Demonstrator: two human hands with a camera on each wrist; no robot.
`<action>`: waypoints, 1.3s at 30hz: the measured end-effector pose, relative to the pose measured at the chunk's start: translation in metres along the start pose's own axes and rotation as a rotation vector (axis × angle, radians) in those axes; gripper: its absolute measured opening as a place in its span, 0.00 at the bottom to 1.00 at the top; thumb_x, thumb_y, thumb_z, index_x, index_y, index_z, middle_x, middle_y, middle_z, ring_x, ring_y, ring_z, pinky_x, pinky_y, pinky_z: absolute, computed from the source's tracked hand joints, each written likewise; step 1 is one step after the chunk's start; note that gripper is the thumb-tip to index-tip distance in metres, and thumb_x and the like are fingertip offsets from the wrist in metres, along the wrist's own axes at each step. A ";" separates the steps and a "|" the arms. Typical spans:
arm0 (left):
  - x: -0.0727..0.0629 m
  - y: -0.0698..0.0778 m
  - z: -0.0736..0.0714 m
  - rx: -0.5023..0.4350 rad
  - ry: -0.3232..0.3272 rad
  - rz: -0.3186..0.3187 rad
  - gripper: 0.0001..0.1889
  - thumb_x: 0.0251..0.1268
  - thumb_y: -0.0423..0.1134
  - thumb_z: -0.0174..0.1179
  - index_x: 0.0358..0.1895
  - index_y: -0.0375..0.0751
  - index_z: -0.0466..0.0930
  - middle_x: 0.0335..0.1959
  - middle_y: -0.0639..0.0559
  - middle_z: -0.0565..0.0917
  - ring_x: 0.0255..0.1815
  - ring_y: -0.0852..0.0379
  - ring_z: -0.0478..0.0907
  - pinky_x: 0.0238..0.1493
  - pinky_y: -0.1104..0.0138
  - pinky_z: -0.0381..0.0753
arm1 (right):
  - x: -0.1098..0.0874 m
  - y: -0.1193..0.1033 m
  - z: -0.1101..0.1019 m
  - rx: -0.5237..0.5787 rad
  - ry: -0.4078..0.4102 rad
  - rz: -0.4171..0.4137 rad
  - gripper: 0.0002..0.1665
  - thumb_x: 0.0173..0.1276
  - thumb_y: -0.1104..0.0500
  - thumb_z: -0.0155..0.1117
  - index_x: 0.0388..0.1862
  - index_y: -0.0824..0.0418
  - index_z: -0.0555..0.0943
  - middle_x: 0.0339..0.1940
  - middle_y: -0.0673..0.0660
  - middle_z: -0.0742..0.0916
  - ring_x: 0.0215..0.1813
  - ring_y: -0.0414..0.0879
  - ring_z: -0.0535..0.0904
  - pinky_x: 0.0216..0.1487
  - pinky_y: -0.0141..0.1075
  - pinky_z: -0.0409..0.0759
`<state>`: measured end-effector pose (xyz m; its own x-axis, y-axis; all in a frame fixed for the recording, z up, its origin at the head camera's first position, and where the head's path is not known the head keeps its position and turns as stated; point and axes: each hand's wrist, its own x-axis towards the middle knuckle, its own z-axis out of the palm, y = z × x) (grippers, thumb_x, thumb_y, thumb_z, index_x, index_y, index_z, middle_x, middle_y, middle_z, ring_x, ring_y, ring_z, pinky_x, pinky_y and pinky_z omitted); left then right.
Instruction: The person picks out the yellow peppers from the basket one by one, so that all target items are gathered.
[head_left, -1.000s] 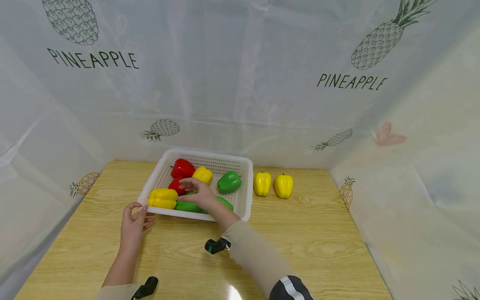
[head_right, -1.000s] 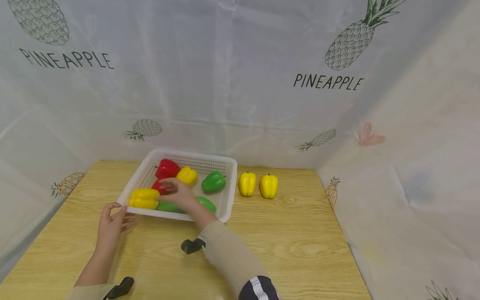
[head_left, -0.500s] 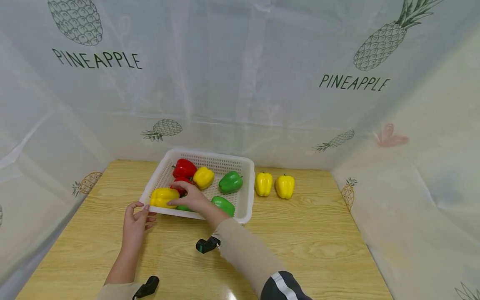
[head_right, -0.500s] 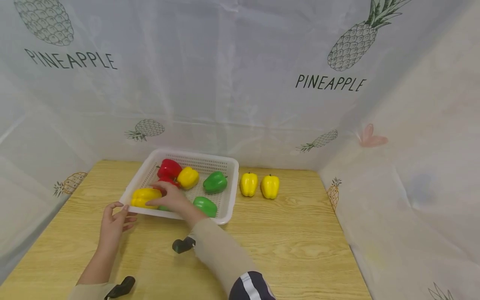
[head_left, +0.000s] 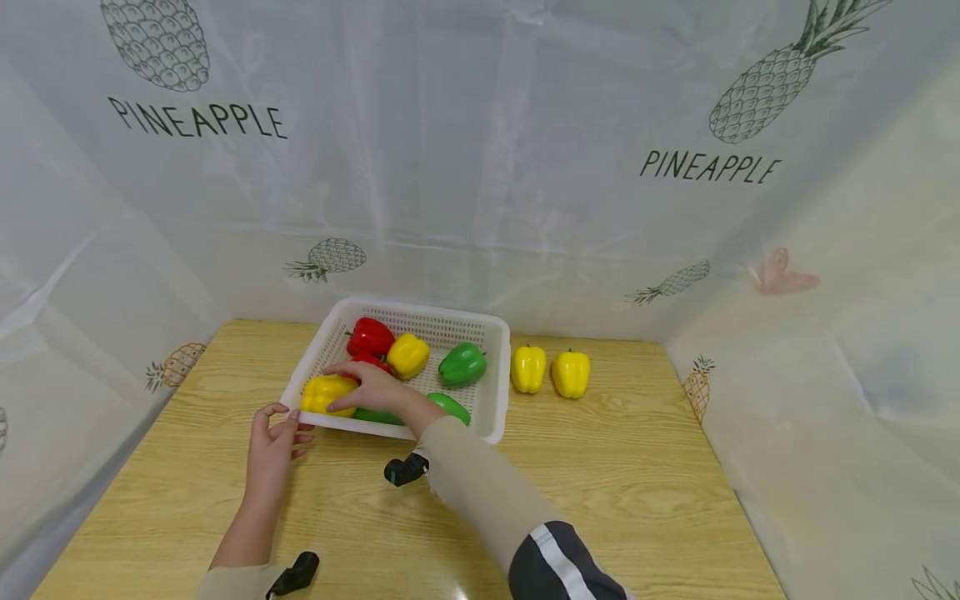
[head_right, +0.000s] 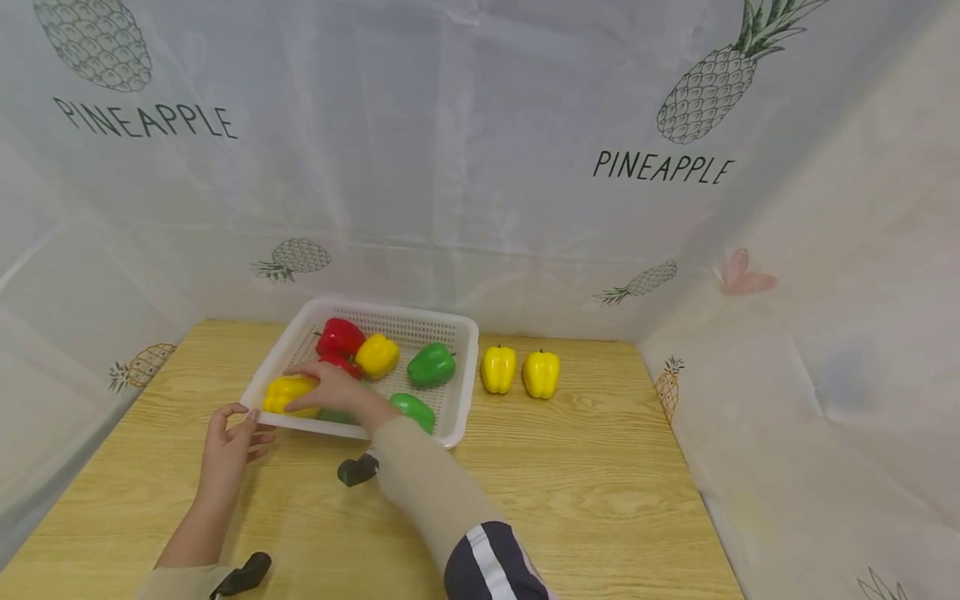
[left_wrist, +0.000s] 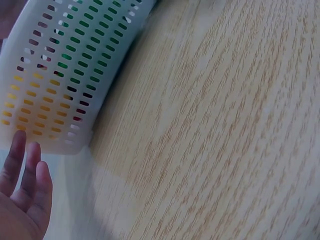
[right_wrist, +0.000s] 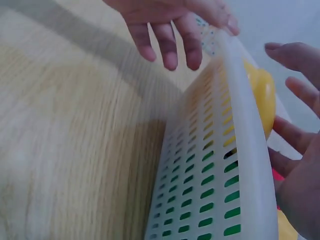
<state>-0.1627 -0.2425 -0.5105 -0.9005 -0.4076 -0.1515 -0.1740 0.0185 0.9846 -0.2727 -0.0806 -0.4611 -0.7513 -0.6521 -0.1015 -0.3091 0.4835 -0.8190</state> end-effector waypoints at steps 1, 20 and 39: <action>0.000 -0.001 0.000 0.000 -0.001 0.004 0.10 0.78 0.45 0.48 0.53 0.51 0.59 0.29 0.62 0.84 0.31 0.60 0.82 0.33 0.68 0.81 | 0.002 0.000 0.000 -0.016 -0.012 0.002 0.35 0.59 0.50 0.75 0.66 0.44 0.74 0.66 0.39 0.75 0.66 0.37 0.68 0.67 0.36 0.65; 0.003 -0.007 0.000 -0.005 0.001 0.047 0.10 0.76 0.48 0.50 0.51 0.54 0.60 0.29 0.58 0.86 0.30 0.57 0.83 0.32 0.68 0.81 | 0.018 0.006 -0.006 -0.121 -0.139 -0.008 0.34 0.61 0.56 0.74 0.66 0.42 0.75 0.66 0.41 0.75 0.58 0.35 0.69 0.64 0.33 0.65; 0.004 -0.008 0.000 -0.010 0.015 0.042 0.10 0.77 0.47 0.49 0.51 0.53 0.60 0.29 0.58 0.86 0.30 0.58 0.82 0.32 0.68 0.81 | 0.024 0.008 -0.007 -0.225 -0.113 0.033 0.41 0.55 0.57 0.78 0.67 0.41 0.73 0.64 0.41 0.76 0.58 0.36 0.71 0.64 0.34 0.67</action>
<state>-0.1644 -0.2445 -0.5191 -0.9009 -0.4202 -0.1085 -0.1317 0.0265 0.9909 -0.2971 -0.0886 -0.4661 -0.6966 -0.6893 -0.1989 -0.4174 0.6149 -0.6690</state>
